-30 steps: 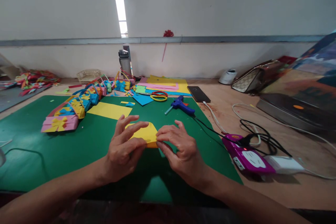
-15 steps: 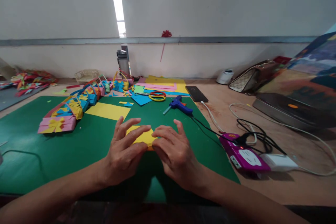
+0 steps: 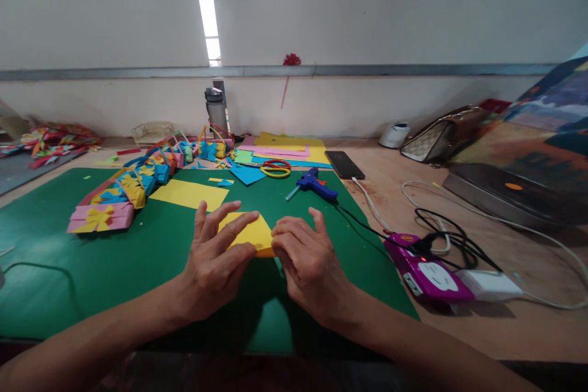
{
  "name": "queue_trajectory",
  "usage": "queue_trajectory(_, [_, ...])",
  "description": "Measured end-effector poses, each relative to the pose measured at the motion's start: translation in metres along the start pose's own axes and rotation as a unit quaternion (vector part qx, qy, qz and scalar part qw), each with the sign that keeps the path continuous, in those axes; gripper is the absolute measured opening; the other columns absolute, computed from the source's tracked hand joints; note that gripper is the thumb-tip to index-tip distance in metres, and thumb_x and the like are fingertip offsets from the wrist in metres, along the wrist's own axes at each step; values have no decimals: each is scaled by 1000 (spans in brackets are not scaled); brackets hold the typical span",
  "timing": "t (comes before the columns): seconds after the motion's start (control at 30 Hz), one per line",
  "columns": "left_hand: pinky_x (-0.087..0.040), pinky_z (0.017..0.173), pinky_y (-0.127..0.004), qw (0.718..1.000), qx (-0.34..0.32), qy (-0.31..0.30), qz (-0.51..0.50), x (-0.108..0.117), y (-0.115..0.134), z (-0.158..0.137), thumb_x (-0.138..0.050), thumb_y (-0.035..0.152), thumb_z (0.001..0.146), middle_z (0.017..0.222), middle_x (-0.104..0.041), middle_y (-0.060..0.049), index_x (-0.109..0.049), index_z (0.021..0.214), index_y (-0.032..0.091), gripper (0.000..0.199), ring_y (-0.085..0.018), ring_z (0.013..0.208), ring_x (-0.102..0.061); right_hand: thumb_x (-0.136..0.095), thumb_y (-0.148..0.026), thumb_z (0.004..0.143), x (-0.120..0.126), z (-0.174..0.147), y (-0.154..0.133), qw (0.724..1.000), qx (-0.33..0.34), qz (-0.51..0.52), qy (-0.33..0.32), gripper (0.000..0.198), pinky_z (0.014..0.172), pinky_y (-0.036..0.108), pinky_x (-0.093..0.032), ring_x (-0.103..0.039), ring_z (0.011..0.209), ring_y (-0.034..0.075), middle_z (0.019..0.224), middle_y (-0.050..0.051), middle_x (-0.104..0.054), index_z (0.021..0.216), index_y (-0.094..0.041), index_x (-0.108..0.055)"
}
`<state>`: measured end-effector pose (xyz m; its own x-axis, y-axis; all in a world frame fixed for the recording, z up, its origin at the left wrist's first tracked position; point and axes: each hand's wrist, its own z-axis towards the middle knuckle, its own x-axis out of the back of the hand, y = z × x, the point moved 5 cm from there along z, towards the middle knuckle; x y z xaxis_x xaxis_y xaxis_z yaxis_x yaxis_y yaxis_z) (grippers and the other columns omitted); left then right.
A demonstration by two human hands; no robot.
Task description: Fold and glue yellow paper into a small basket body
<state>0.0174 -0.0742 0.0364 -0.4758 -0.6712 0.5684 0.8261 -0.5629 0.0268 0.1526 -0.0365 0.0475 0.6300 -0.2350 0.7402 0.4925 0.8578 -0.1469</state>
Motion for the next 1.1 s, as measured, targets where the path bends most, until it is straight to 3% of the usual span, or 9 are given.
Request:
queue_trajectory(0.2, [-15, 102, -63, 999, 8, -24, 39, -8, 4, 2, -51, 15, 83, 118, -61, -7, -63, 79, 23, 16, -28, 121, -41, -36, -3, 80, -5, -3, -5, 997, 38, -68, 12, 23, 97, 50, -23, -56, 91, 21, 83, 9, -64, 77, -14, -56])
queue_trajectory(0.43, [-8, 107, -58, 999, -23, -2, 43, -11, 17, 6, -48, 14, 85, 113, -64, -6, -62, 76, 20, 17, -26, 117, -46, -30, -5, 83, -9, -7, -16, 989, 84, -120, 19, 30, 100, 52, -20, -55, 92, 23, 82, 11, -64, 79, -12, -60])
queue_trajectory(0.93, [-12, 104, -62, 998, -28, 8, 54, -2, -2, 1, -54, 11, 78, 119, -61, -6, -58, 69, 20, 14, -27, 120, -44, -33, -2, 77, -1, -2, -1, 990, 57, -127, 32, 26, 97, 54, -21, -55, 87, 23, 79, 9, -63, 76, -14, -57])
queue_trajectory(1.1, [-24, 101, -60, 998, -22, 42, 44, 10, -7, 6, -57, 11, 77, 117, -61, -9, -61, 86, 21, 14, -27, 117, -45, -39, -3, 77, 2, 2, 10, 994, 14, -101, 31, 19, 98, 51, -21, -56, 79, 20, 77, 7, -62, 73, -15, -54])
